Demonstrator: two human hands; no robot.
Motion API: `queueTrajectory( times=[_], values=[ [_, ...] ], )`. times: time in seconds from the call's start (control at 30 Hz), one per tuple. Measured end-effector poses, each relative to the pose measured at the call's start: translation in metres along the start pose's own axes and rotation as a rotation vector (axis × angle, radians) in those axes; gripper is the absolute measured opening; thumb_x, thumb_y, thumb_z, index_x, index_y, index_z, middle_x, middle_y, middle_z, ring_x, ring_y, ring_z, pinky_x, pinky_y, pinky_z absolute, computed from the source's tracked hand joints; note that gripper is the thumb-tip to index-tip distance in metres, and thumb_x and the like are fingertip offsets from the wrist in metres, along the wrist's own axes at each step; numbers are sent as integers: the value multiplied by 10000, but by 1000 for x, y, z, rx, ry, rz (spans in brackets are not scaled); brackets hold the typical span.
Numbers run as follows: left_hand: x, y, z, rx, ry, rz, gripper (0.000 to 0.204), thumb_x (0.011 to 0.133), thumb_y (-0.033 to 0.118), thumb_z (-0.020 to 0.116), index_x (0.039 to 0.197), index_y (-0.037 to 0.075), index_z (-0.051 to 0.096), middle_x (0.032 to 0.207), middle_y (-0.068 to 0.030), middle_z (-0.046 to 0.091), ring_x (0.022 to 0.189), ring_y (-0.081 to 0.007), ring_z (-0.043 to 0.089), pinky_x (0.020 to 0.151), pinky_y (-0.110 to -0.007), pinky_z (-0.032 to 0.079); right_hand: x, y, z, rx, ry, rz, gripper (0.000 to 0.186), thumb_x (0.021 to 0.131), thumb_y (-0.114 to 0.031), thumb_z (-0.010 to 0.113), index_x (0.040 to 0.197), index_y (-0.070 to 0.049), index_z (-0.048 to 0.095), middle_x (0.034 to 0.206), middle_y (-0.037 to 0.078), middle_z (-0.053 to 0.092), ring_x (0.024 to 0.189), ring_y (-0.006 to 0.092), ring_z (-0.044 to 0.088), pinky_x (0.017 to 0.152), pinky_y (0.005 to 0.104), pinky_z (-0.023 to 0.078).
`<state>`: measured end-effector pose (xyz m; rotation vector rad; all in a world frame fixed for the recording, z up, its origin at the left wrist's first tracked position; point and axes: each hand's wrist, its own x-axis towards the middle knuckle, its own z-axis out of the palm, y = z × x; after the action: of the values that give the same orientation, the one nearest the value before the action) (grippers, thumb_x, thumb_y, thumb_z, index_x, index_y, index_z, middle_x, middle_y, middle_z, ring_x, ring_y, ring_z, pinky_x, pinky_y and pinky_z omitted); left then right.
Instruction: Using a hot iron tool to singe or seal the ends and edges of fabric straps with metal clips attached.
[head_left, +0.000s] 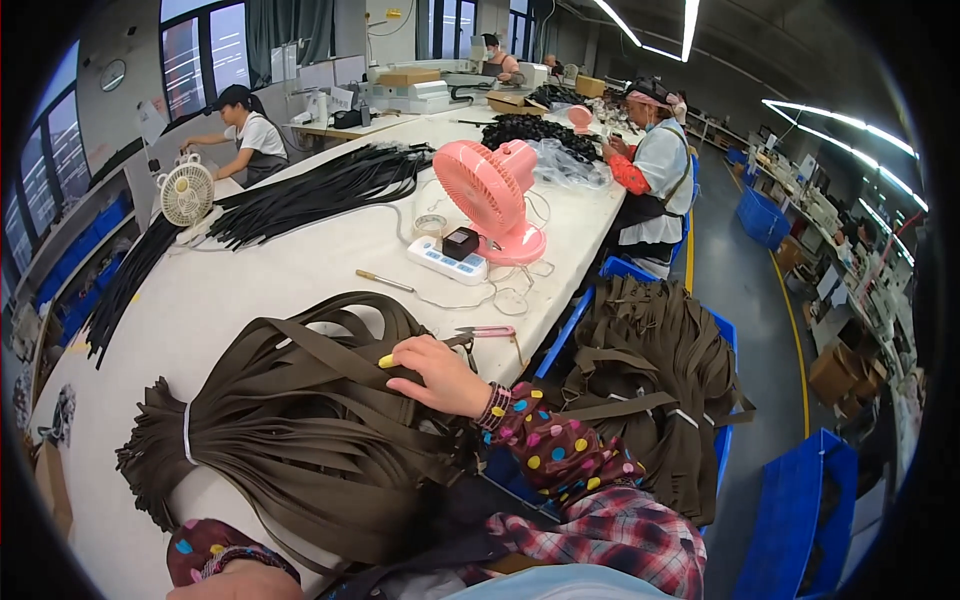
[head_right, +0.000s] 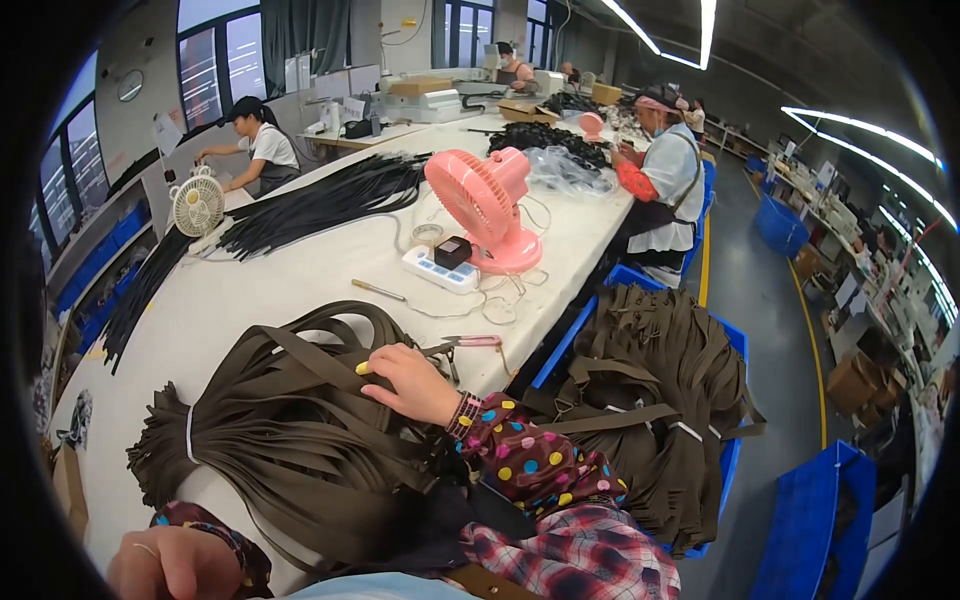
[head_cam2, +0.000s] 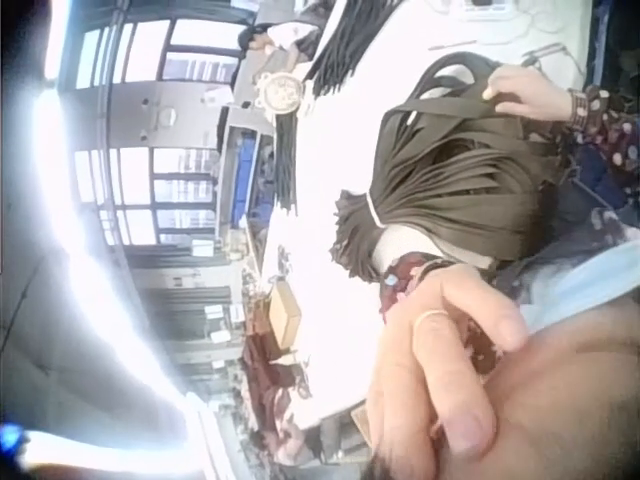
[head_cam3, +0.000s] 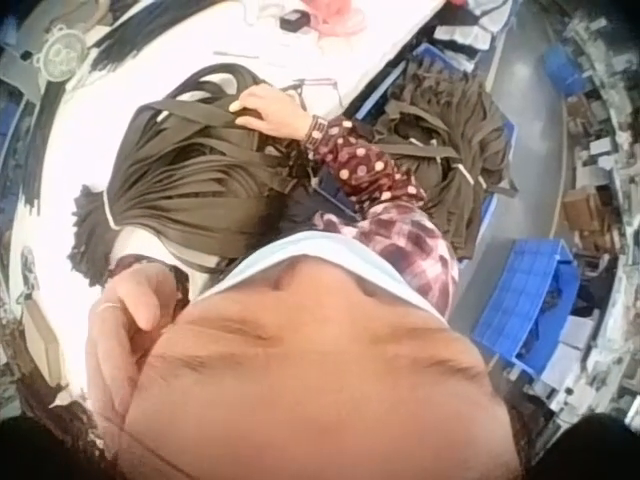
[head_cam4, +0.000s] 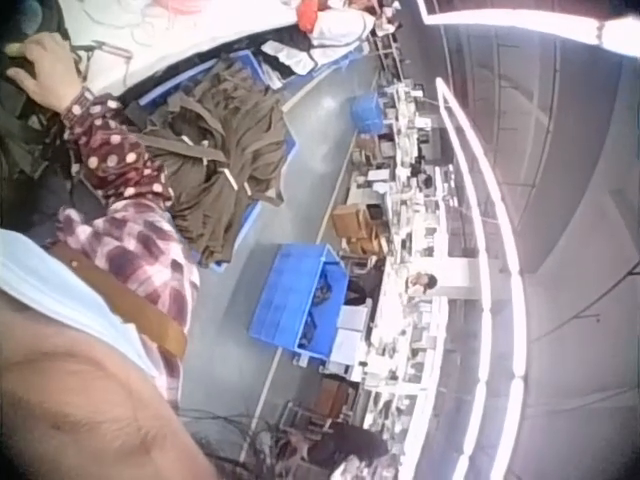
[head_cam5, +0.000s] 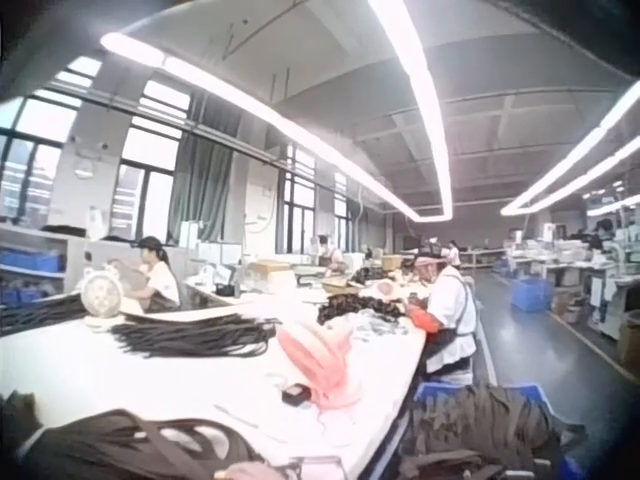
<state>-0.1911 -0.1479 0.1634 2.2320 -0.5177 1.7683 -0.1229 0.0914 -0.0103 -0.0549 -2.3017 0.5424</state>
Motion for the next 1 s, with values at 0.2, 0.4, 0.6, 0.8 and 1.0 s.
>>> queueTrajectory(
  times=[0.2,0.4,0.6,0.8,1.0],
  values=[
    [-70,98,-28,789,-114,-837,141,823,78,538,883,49,661,935,-105,673,819,-252,636,728,-315,474,-4,3,-10,-50,-52,-57,262,779,-207,668,937,-15,582,961,125,578,924,304,539,806,367,433],
    [-124,246,-28,1354,835,-1568,227,898,113,536,1088,0,586,1002,-32,614,934,-115,566,835,-252,441,23,-47,-11,-30,-116,-15,278,736,-101,694,983,-11,605,1004,131,575,950,310,536,823,359,435],
    [-160,322,7,1000,1484,-1536,366,930,159,490,1265,15,456,1242,-91,502,1133,-177,499,934,-304,417,79,-109,54,25,-350,-301,295,738,-111,693,998,-23,584,1009,105,557,956,291,524,828,357,424],
    [-200,262,-17,497,1575,-1437,504,935,187,504,1357,-15,319,1325,-126,426,1203,-219,453,995,-337,392,145,-100,132,-97,-450,-389,345,776,-194,677,1057,-33,557,1051,112,563,1007,302,523,853,380,425],
    [-231,219,-54,399,1795,-1175,733,916,196,534,1414,-53,57,1338,-167,374,1212,-250,445,987,-347,411,180,-76,204,-149,-455,-288,381,805,-265,658,1093,-38,553,1122,124,568,1065,301,519,883,379,418]
  ],
)
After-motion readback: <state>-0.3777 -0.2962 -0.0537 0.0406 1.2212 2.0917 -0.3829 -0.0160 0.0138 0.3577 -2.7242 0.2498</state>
